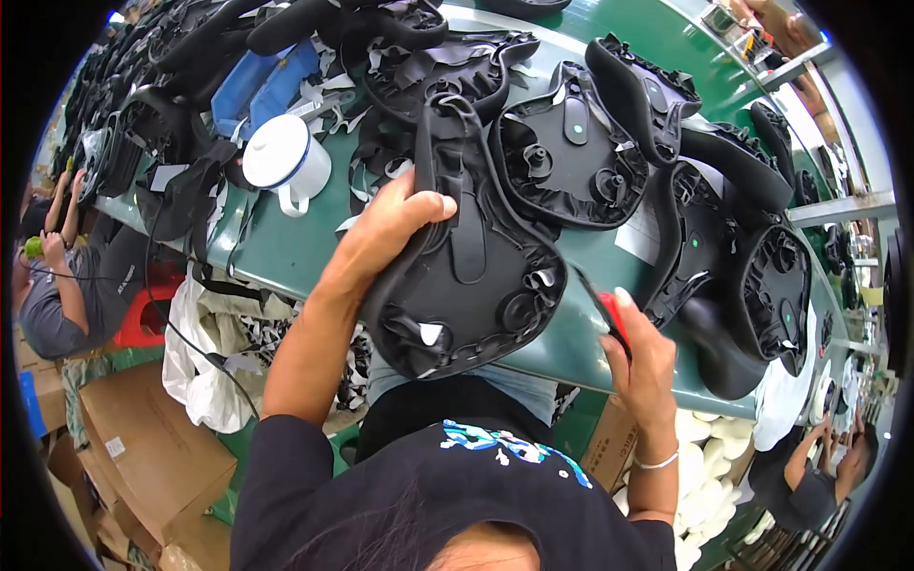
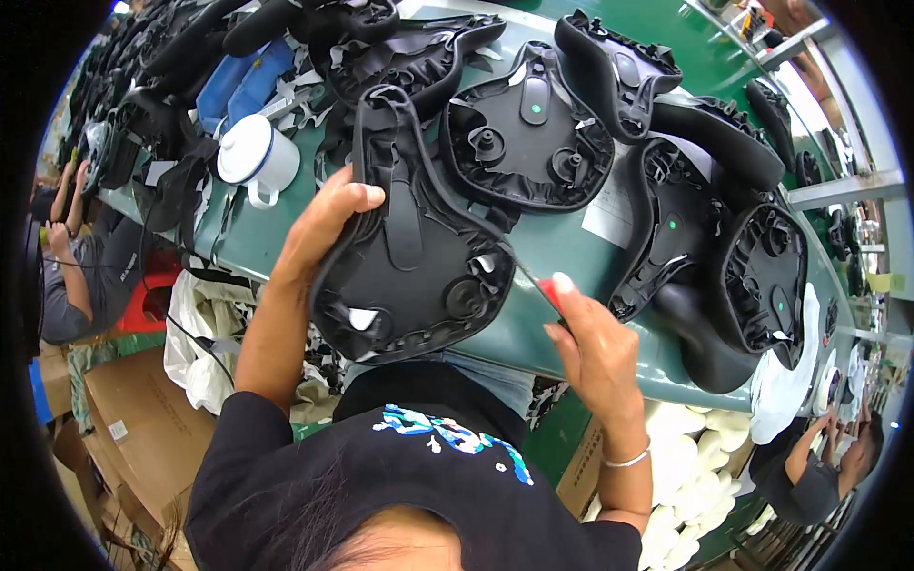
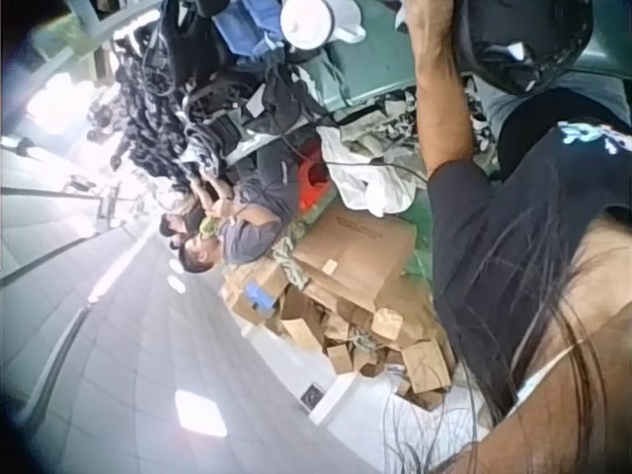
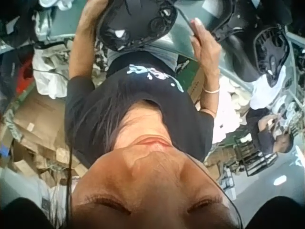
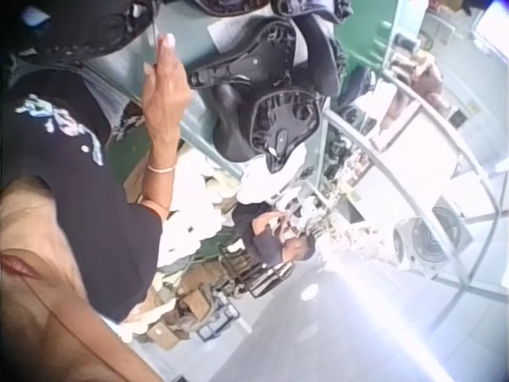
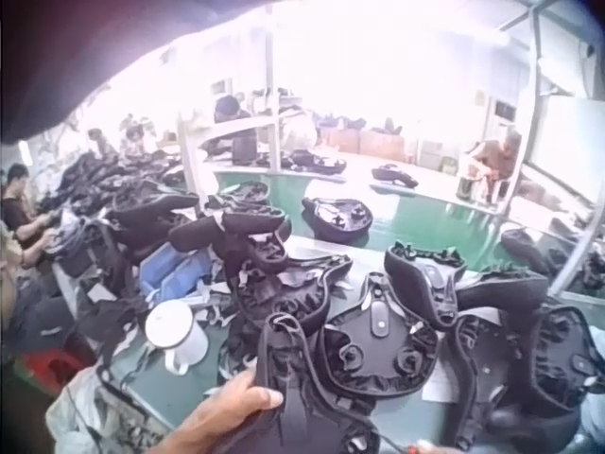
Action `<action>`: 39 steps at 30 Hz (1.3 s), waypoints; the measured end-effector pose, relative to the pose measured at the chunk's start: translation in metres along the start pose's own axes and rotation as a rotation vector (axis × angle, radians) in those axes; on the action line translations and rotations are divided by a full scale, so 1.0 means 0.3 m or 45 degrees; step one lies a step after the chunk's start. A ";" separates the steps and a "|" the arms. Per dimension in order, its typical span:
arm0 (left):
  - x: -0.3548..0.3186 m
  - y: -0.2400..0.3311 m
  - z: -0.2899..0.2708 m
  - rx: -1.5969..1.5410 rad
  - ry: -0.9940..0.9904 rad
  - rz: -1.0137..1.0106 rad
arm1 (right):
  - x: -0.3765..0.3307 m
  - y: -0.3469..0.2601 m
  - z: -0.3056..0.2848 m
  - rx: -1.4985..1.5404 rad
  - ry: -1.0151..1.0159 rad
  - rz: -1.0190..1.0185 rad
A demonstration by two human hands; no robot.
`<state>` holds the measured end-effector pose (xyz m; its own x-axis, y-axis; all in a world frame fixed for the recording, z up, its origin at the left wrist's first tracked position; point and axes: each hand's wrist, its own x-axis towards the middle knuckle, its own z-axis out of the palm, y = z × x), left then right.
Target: Trimming excess plastic material and assembling components of bicycle seats using a utility knife.
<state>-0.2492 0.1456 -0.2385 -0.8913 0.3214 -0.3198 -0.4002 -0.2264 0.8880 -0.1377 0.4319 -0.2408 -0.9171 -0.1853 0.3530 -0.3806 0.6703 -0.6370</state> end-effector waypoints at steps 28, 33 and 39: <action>-0.157 -0.199 -0.050 -0.010 0.731 0.503 | 0.201 -0.004 0.168 0.213 0.132 0.428; -0.131 -0.066 0.019 1.652 0.493 0.984 | 0.198 -0.062 0.115 0.589 0.286 0.618; 0.082 -0.072 0.113 1.559 -0.184 1.023 | 0.129 -0.056 0.098 0.359 0.003 0.265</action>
<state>-0.2552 0.1896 -0.2544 -0.7242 0.5920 0.3535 0.6728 0.4945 0.5503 -0.1704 0.3923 -0.2367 -0.9783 -0.0640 0.1969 -0.2037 0.4684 -0.8597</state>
